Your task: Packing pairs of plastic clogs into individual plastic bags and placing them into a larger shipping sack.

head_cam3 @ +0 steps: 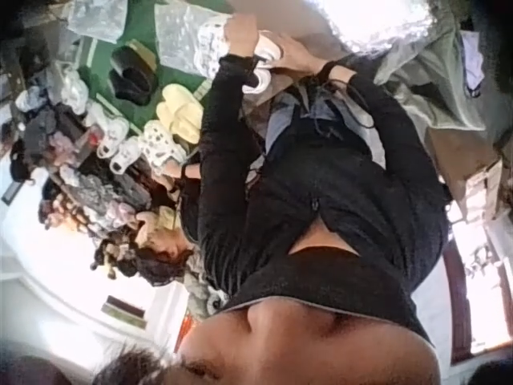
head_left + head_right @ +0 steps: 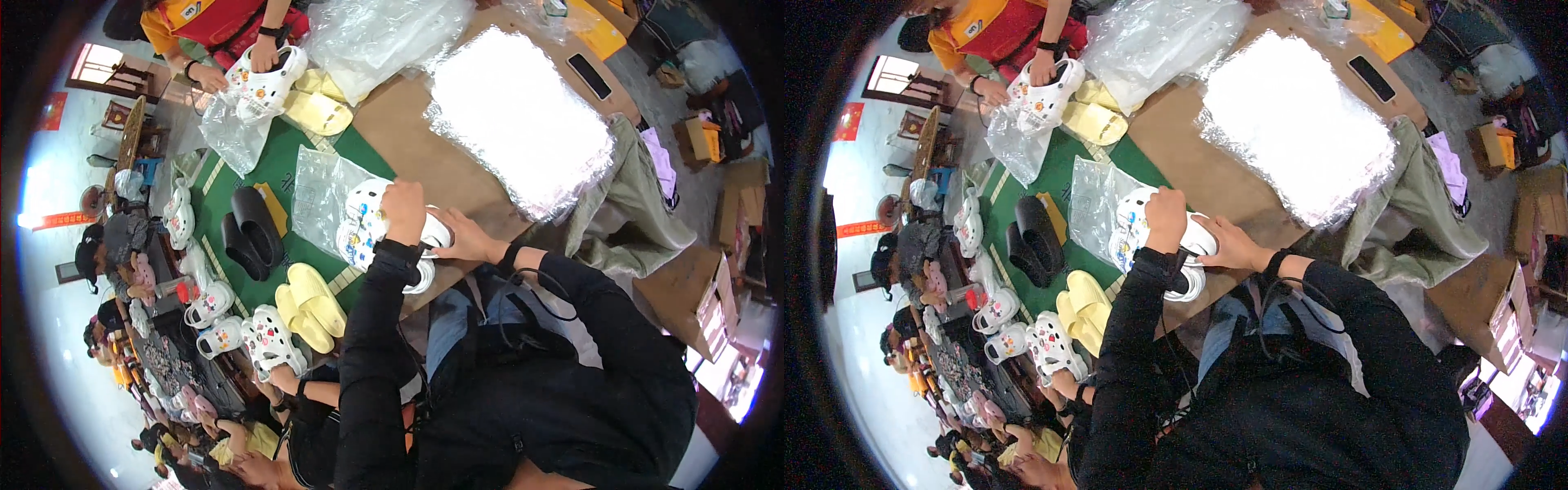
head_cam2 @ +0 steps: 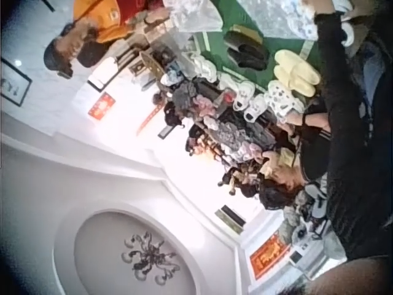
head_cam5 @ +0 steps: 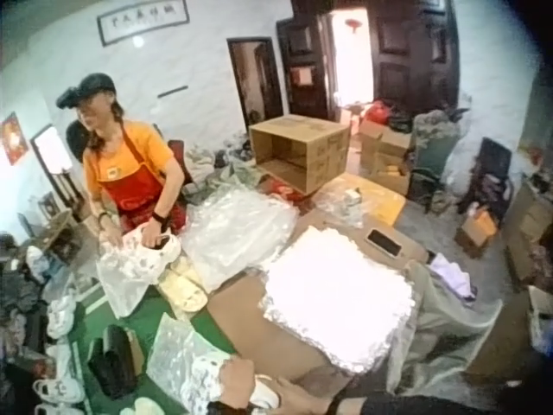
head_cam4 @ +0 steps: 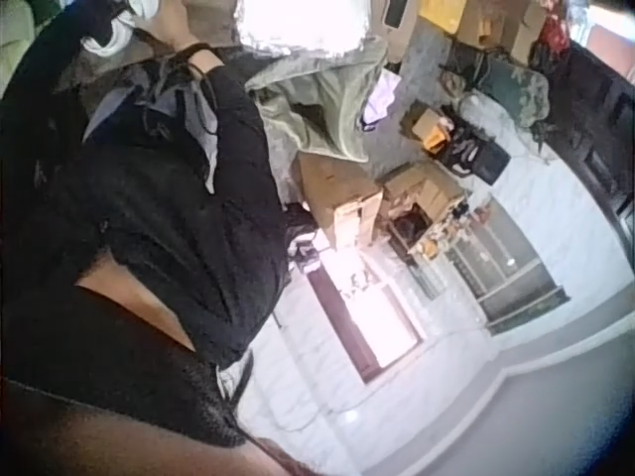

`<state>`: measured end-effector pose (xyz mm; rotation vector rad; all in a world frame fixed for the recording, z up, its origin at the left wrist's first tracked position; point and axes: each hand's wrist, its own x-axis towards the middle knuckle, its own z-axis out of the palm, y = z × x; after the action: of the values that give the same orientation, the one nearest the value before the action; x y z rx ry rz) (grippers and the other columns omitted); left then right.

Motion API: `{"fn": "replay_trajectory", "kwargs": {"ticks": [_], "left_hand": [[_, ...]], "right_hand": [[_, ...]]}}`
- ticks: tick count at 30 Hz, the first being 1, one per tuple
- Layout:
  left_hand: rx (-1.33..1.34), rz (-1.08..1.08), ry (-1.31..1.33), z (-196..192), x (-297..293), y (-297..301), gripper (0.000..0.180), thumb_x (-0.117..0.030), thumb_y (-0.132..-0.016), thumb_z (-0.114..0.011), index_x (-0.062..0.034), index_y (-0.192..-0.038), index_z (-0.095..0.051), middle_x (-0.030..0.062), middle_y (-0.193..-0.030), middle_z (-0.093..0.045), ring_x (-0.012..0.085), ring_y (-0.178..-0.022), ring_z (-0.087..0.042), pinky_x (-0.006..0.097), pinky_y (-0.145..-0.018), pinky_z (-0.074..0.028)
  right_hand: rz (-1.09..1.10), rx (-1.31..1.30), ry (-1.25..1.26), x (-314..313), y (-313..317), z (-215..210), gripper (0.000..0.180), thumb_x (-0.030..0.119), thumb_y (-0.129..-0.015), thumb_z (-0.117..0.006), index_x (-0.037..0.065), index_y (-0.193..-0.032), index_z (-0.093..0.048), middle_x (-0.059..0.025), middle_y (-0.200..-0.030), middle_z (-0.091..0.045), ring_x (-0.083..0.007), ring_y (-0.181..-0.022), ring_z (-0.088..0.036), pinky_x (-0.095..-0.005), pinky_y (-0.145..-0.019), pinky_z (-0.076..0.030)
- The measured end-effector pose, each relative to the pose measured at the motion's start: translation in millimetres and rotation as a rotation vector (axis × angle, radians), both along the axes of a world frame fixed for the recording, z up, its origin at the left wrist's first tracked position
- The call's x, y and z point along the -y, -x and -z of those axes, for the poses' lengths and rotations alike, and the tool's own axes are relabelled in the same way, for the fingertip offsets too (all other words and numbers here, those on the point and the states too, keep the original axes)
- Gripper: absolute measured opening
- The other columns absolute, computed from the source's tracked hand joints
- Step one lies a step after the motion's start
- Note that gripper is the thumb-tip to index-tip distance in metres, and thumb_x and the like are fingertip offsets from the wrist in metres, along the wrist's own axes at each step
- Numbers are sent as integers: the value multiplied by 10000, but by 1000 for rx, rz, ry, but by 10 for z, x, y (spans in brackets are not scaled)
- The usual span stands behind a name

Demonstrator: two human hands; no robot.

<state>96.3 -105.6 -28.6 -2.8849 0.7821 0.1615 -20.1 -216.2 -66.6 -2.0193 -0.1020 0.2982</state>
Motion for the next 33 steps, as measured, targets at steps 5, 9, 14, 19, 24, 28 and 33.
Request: {"fn": "replay_trajectory", "kwargs": {"ticks": [5,9,14,19,24,28,33], "left_hand": [[-1,20,107,-19,-254,-12,52,-67,-701,-595,-24,-684,-619,137,-774,-600,292,-740,-628,351,-602,-525],[11,75,149,-62,-350,166,51,-75,-683,-613,-25,-690,-612,137,-768,-591,288,-728,-618,343,-604,-524],[50,125,55,-163,-403,384,89,-56,-675,-598,-18,-749,-629,109,-773,-583,236,-747,-611,303,-594,-520],[131,159,212,-293,-393,600,303,-68,-668,-587,49,-947,-578,93,-782,-547,227,-709,-586,289,-579,-503],[149,179,311,-257,-451,607,357,-54,-643,-583,75,-975,-560,113,-805,-534,226,-726,-568,298,-593,-491],[164,155,372,-253,-437,664,338,-41,-637,-579,73,-954,-561,117,-811,-532,230,-736,-567,300,-608,-490],[-16,76,485,-316,-494,699,365,-65,-681,-588,44,-1026,-536,133,-894,-550,271,-868,-550,356,-772,-461]], "right_hand": [[-125,120,-39,-42,-25,-70,837,299,-699,-722,216,-1393,-261,-243,-1216,-397,-410,-1087,-439,-410,-930,-377],[-276,100,-54,8,-23,19,832,243,-706,-729,173,-1390,-260,-239,-1223,-393,-402,-1114,-427,-418,-933,-371],[-212,27,-174,-126,-121,-21,769,307,-672,-754,18,-1263,-353,-224,-1177,-438,-357,-1112,-440,-413,-929,-368],[-142,336,-3,-316,-245,46,942,331,-613,-794,-3,-1316,-264,-223,-1340,-292,-364,-1283,-245,-418,-1046,-244],[-107,304,-138,-338,-317,198,878,235,-684,-738,3,-1351,-217,-210,-1403,-212,-378,-1331,-144,-432,-1089,-158],[-99,450,-17,-389,-360,230,760,189,-716,-707,1,-1309,-270,-202,-1383,-243,-366,-1315,-196,-420,-1079,-187],[49,450,-275,-365,-413,173,588,97,-736,-678,25,-1228,-365,-174,-1299,-359,-340,-1240,-318,-415,-1033,-265]]}}
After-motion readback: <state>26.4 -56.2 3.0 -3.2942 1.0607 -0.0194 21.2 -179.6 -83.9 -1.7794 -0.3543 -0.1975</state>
